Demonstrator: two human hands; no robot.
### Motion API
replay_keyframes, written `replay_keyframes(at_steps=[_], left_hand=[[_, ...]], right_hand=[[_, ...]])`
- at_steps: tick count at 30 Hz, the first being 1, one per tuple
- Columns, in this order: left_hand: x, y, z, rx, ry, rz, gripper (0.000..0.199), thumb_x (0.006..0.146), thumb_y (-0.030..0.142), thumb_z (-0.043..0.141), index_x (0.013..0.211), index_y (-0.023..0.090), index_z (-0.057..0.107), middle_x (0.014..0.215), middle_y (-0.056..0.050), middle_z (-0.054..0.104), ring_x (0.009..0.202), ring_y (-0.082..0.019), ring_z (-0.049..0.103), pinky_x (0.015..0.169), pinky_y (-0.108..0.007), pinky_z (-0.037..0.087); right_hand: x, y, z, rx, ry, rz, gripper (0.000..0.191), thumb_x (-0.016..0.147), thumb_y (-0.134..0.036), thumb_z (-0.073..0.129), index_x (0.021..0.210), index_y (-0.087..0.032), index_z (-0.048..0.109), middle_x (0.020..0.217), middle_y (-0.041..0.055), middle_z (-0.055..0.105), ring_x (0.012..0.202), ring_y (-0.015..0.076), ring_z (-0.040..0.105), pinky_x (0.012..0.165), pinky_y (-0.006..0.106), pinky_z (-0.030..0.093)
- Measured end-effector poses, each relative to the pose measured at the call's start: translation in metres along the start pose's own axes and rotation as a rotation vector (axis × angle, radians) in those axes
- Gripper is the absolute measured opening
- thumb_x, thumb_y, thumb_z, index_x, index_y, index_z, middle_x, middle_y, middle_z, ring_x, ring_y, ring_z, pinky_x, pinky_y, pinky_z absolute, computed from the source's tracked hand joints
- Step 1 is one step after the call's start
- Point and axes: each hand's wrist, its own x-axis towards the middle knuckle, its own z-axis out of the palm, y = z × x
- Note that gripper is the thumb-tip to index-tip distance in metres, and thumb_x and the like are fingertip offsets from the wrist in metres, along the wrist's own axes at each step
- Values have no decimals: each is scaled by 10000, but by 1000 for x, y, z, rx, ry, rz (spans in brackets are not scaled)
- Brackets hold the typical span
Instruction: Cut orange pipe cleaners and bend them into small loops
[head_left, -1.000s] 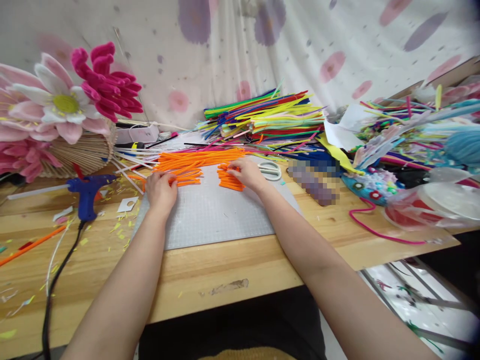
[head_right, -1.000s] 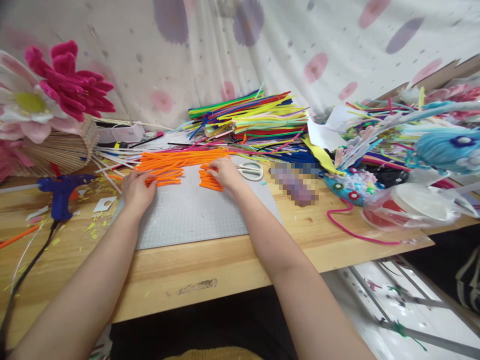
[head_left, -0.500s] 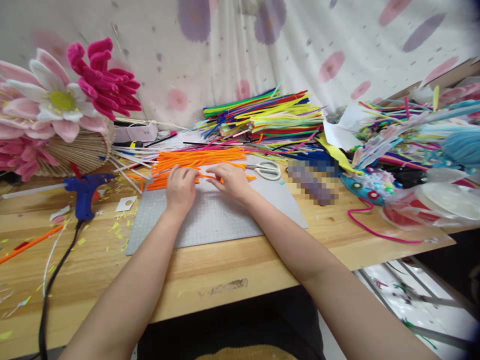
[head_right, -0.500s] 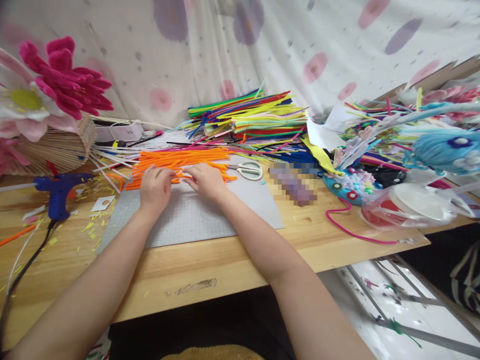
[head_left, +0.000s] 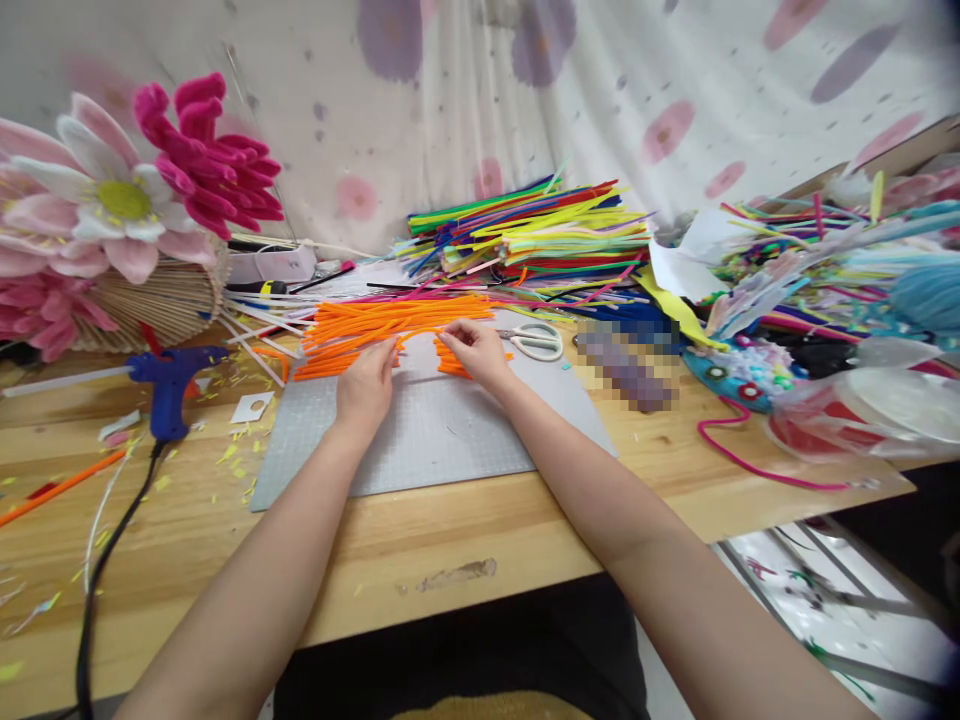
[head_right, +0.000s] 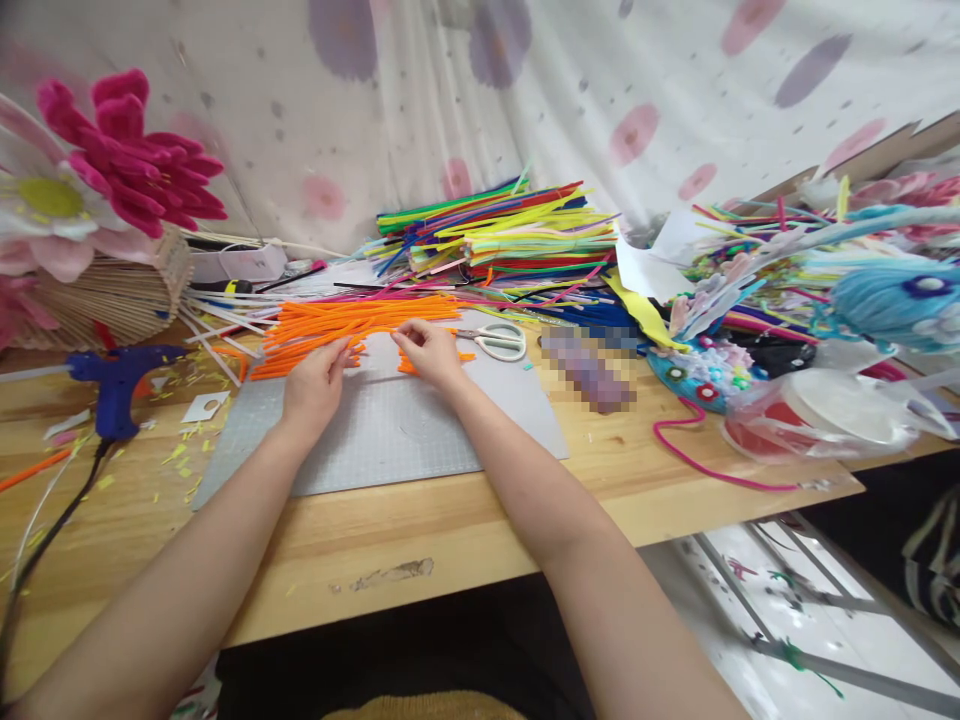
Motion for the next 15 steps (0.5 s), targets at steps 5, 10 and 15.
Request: replay_keyframes(at_steps=[5,10,15], left_hand=[[-4,8,20,-621,-196,-351,274,824,227,452,1033,111,585,918,-100,671,809,-169,649,751,-328,511],[-7,21,22,-952,-313,-490,294,748,186,581,1035,125,583,980,-79,656,836,-145,650,751,-293,526],[-8,25,18,-972,-374,-527,272,731,206,616,994,140,604,957,-58,662,788,-138,659,701,-276,541]], right_hand=[[1,-8,0,426,-87,143,275,631,-420,631,667,-179,503,589,-44,490,526,69,436,514,206,338],[-7,-19,0,468,-262,199,307,616,-436,653,661,-175,497,543,-41,523,510,78,489,518,213,379],[-10,-18,3,437,-326,191,288,650,-420,638,680,-176,488,531,-42,547,476,75,479,473,201,359]])
